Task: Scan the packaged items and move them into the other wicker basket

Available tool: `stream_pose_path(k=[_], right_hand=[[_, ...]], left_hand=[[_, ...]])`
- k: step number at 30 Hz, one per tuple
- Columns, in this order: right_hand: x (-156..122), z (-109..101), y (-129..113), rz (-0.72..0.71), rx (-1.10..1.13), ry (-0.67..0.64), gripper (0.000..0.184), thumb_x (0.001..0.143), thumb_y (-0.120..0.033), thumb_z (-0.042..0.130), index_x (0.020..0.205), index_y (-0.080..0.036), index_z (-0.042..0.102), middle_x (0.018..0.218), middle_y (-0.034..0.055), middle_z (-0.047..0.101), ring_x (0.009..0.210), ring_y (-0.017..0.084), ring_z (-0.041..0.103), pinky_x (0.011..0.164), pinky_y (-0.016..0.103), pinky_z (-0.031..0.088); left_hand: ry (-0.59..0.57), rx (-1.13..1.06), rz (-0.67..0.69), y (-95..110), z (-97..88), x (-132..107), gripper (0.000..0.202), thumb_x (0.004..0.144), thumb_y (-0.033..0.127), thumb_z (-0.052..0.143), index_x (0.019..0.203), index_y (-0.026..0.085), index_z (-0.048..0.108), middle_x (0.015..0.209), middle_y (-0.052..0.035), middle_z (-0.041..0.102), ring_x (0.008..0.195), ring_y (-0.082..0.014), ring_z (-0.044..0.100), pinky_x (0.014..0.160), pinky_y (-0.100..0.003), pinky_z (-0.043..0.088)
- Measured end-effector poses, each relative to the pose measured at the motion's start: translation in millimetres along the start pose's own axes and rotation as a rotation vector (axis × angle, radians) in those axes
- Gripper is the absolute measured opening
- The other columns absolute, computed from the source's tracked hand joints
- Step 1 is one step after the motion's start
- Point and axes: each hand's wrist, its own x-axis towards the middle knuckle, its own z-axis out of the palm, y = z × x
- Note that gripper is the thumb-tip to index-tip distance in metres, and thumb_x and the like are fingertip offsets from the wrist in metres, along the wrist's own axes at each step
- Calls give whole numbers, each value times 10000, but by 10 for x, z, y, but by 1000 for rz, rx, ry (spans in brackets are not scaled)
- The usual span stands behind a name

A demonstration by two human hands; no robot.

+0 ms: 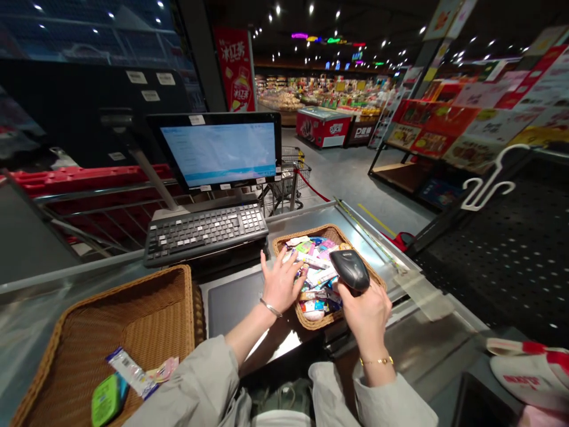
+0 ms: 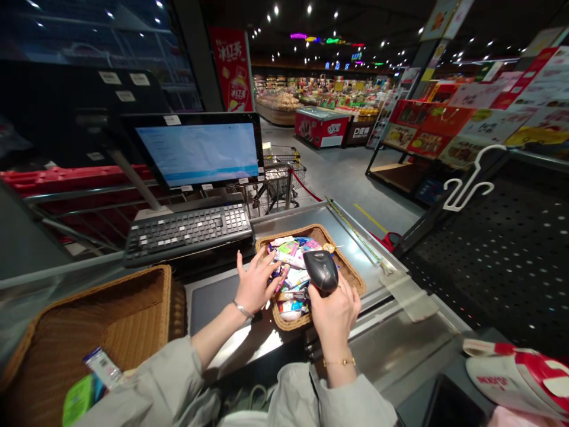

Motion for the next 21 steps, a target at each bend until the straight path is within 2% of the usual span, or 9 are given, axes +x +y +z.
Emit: stream_pose_path(k=[4, 9, 16, 21], right_hand=[[-20, 64, -151, -32, 12, -37, 501, 751, -580, 490, 882, -142, 693, 927, 161, 700, 900, 294, 606, 880, 438, 411], [-143, 178, -449, -125, 33, -142, 428, 743, -547, 511, 822, -167, 691, 884, 139, 696, 864, 283, 604, 848, 416, 424], [-455, 442, -870, -320, 90, -345, 377, 748, -512, 497, 808, -183, 670, 852, 124, 698, 840, 278, 618, 818, 404, 447], [-749, 622, -1130, -459, 130, -477, 376, 738, -474, 512, 876, -175, 695, 940, 130, 715, 911, 284, 636, 841, 409, 464]], left_hand=[[53, 9, -55, -205, -306, -247, 271, 908, 347, 552, 1161, 278, 623, 1343, -62, 605, 1368, -300, 408, 1118, -711, -55], [80, 88, -169, -585, -710, -673, 296, 913, 347, 542, 1194, 289, 613, 1335, -59, 610, 1356, -280, 431, 1134, -679, -35], [94, 226, -434, -1242, -1270, -1437, 307, 915, 352, 523, 1203, 318, 624, 1333, -45, 612, 1330, -277, 466, 1150, -647, -36], [22, 310, -601, -1654, -1595, -2053, 326, 906, 339, 531, 1221, 318, 613, 1348, -37, 598, 1332, -276, 460, 1149, -645, -26]])
